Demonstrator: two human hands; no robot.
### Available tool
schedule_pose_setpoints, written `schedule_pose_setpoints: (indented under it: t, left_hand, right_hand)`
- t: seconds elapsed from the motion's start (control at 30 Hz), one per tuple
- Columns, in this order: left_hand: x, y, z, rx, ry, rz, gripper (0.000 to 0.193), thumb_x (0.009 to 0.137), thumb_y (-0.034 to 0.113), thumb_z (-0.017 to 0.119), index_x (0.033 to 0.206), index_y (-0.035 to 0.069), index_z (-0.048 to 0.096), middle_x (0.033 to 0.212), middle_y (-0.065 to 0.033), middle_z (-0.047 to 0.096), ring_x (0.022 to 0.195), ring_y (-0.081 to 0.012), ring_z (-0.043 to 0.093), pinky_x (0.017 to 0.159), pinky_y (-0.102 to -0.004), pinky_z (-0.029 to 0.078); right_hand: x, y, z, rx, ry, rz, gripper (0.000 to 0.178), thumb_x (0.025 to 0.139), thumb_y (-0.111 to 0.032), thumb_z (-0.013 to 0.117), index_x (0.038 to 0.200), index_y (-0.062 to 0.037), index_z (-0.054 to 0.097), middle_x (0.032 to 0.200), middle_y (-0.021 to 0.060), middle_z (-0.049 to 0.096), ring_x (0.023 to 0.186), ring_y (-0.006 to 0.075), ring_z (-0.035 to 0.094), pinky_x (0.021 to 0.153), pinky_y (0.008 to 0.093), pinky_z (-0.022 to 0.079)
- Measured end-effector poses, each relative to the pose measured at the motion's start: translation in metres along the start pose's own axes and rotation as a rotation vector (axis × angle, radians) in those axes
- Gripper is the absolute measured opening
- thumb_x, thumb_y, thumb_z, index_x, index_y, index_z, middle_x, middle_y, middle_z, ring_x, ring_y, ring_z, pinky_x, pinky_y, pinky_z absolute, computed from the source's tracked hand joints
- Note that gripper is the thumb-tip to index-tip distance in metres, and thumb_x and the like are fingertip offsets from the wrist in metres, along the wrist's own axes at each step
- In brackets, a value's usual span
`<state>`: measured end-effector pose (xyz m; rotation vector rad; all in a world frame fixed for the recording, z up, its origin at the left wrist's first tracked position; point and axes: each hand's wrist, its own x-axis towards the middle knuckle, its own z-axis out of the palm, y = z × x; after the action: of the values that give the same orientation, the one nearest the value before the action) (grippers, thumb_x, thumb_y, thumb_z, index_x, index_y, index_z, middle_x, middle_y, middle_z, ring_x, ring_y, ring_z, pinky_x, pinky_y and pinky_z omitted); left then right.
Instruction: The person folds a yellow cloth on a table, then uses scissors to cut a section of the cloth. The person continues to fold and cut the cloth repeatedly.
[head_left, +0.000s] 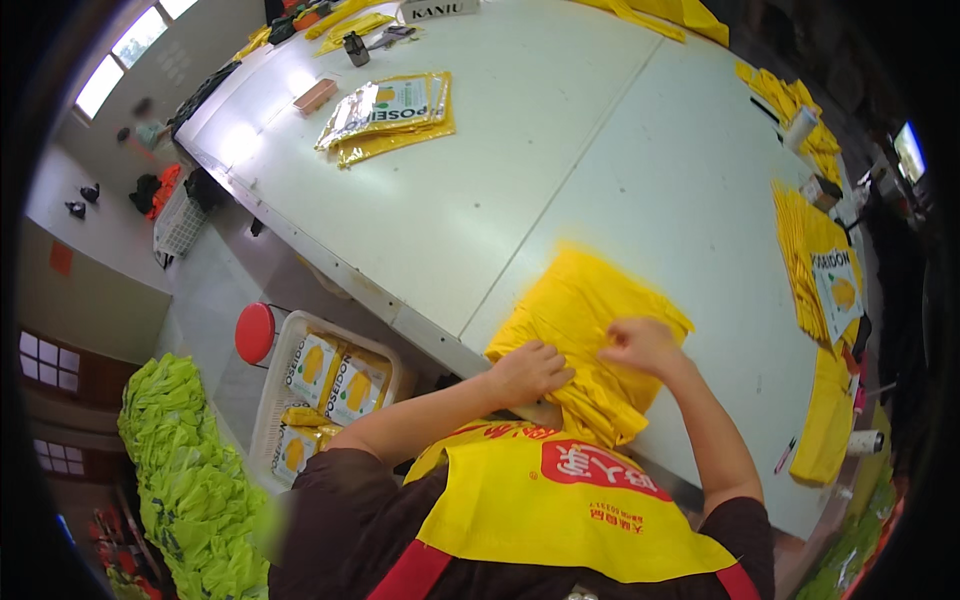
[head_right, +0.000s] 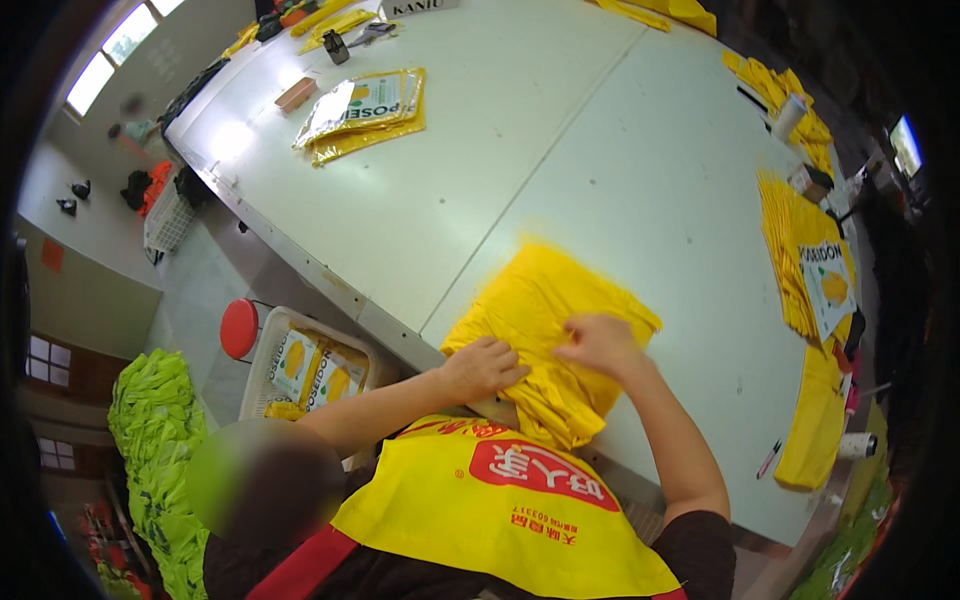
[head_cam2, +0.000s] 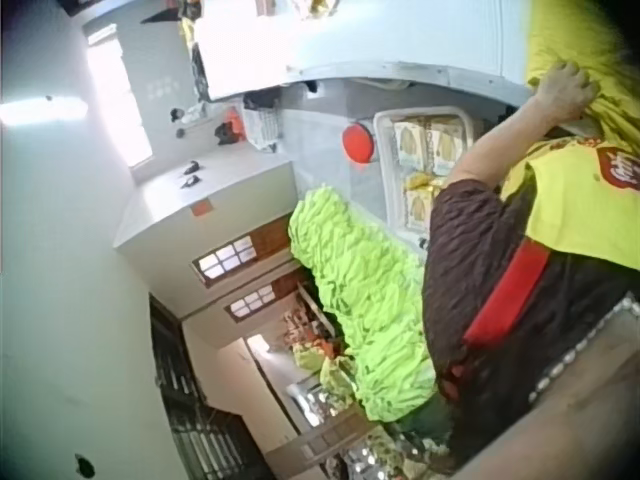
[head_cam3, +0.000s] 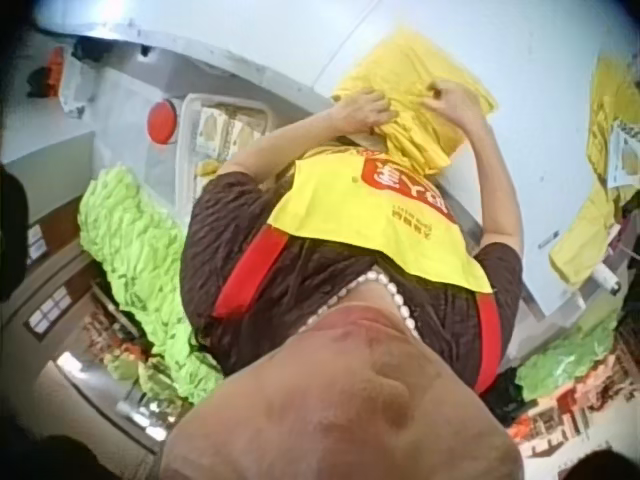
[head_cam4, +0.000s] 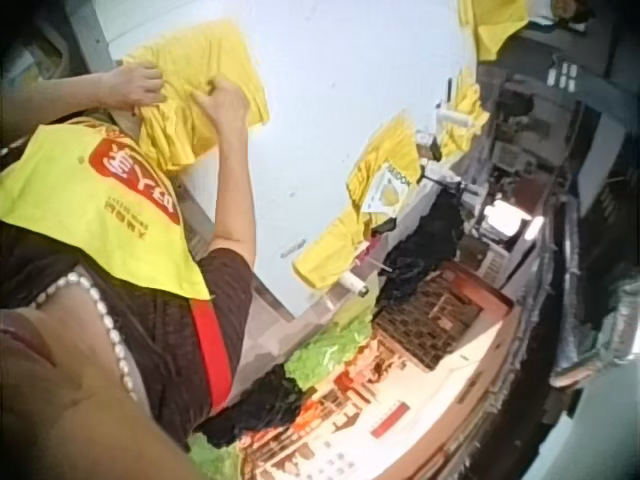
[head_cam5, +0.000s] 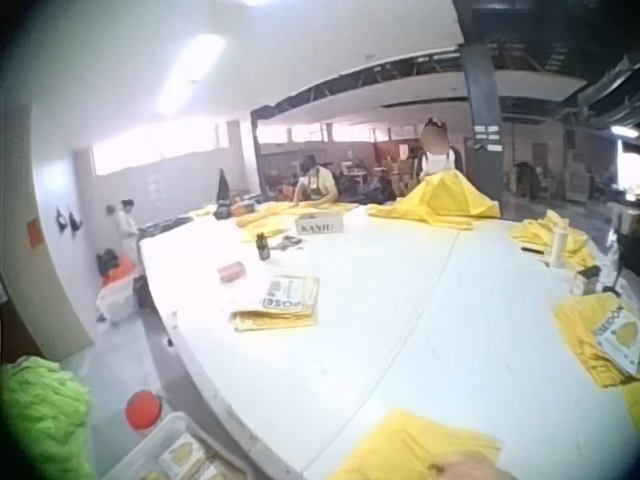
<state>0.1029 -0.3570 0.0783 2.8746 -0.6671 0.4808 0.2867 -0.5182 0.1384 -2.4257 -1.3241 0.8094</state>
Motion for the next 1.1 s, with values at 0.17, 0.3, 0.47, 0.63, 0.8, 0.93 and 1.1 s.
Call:
schedule_pose_setpoints:
  t: [0.17, 0.3, 0.47, 0.63, 0.8, 0.93, 1.1]
  left_hand:
    - [-0.002, -0.019, -0.005, -0.031, 0.065, 0.101, 0.016, 0.074, 0.02, 0.053, 0.087, 0.011, 0.055, 0.076, -0.0013, 0.049, 0.076, -0.0174, 0.049, 0.069, -0.0289, 0.039]
    - [0.006, -0.041, -0.027, 0.006, 0.131, 0.206, 0.015, 0.079, 0.021, 0.052, 0.089, 0.01, 0.058, 0.096, -0.0081, 0.057, 0.1, -0.0229, 0.051, 0.082, -0.037, 0.039]
    - [0.012, -0.066, -0.041, -0.238, -0.461, 0.203, 0.03, 0.077, 0.031, 0.06, 0.098, 0.01, 0.059, 0.11, -0.0153, 0.058, 0.114, -0.0291, 0.048, 0.086, -0.0465, 0.041]
    - [0.044, -0.101, -0.021, -0.483, -0.667, -0.035, 0.035, 0.067, 0.025, 0.068, 0.097, 0.007, 0.062, 0.096, -0.0165, 0.064, 0.093, -0.0273, 0.06, 0.075, -0.0388, 0.047]
    - [0.031, -0.123, -0.017, -0.805, -0.443, -0.083, 0.045, 0.057, 0.019, 0.072, 0.1, 0.009, 0.062, 0.096, -0.0151, 0.064, 0.092, -0.0324, 0.06, 0.078, -0.0381, 0.048]
    - [0.015, -0.135, 0.0, -0.885, -0.39, 0.038, 0.039, 0.065, 0.022, 0.067, 0.101, 0.009, 0.062, 0.097, -0.0146, 0.064, 0.092, -0.0318, 0.06, 0.079, -0.0378, 0.047]
    - [-0.03, -0.293, -0.012, -0.85, 0.286, -0.411, 0.03, 0.08, 0.024, 0.062, 0.107, 0.011, 0.06, 0.11, -0.0124, 0.06, 0.101, -0.0299, 0.057, 0.087, -0.0388, 0.046]
  right_hand:
    - [0.052, 0.063, -0.033, 0.421, -0.267, 0.357, 0.063, 0.074, -0.045, 0.067, 0.119, -0.0039, 0.053, 0.114, 0.0129, 0.059, 0.102, 0.0245, 0.057, 0.087, 0.0351, 0.045]
    - [0.061, 0.079, -0.029, 1.006, -0.5, 0.629, 0.06, 0.081, -0.039, 0.063, 0.127, -0.0036, 0.047, 0.118, 0.0119, 0.058, 0.103, 0.023, 0.058, 0.087, 0.038, 0.047]
    - [0.057, 0.048, -0.005, 1.047, -0.545, 0.53, 0.058, 0.077, -0.03, 0.066, 0.126, -0.0033, 0.048, 0.117, 0.0114, 0.059, 0.101, 0.0231, 0.059, 0.087, 0.0382, 0.048]
    - [0.082, -0.065, -0.029, 0.446, -0.49, 0.265, 0.07, 0.069, -0.041, 0.072, 0.124, -0.0039, 0.049, 0.119, 0.0108, 0.058, 0.106, 0.0235, 0.057, 0.087, 0.0347, 0.046]
    - [0.072, -0.122, 0.0, -0.263, -0.372, 0.249, 0.092, 0.054, -0.063, 0.071, 0.126, -0.0114, 0.046, 0.116, 0.0142, 0.057, 0.104, 0.0303, 0.057, 0.084, 0.0366, 0.046]
    - [0.073, -0.134, 0.009, -0.275, -0.276, 0.369, 0.078, 0.053, -0.054, 0.072, 0.114, -0.0089, 0.054, 0.106, 0.0133, 0.062, 0.091, 0.0323, 0.061, 0.079, 0.039, 0.048]
    - [0.051, -0.069, 0.019, 0.16, -0.142, 0.484, 0.07, 0.062, -0.031, 0.076, 0.122, -0.0068, 0.05, 0.117, 0.0117, 0.059, 0.102, 0.0251, 0.059, 0.082, 0.0348, 0.048]
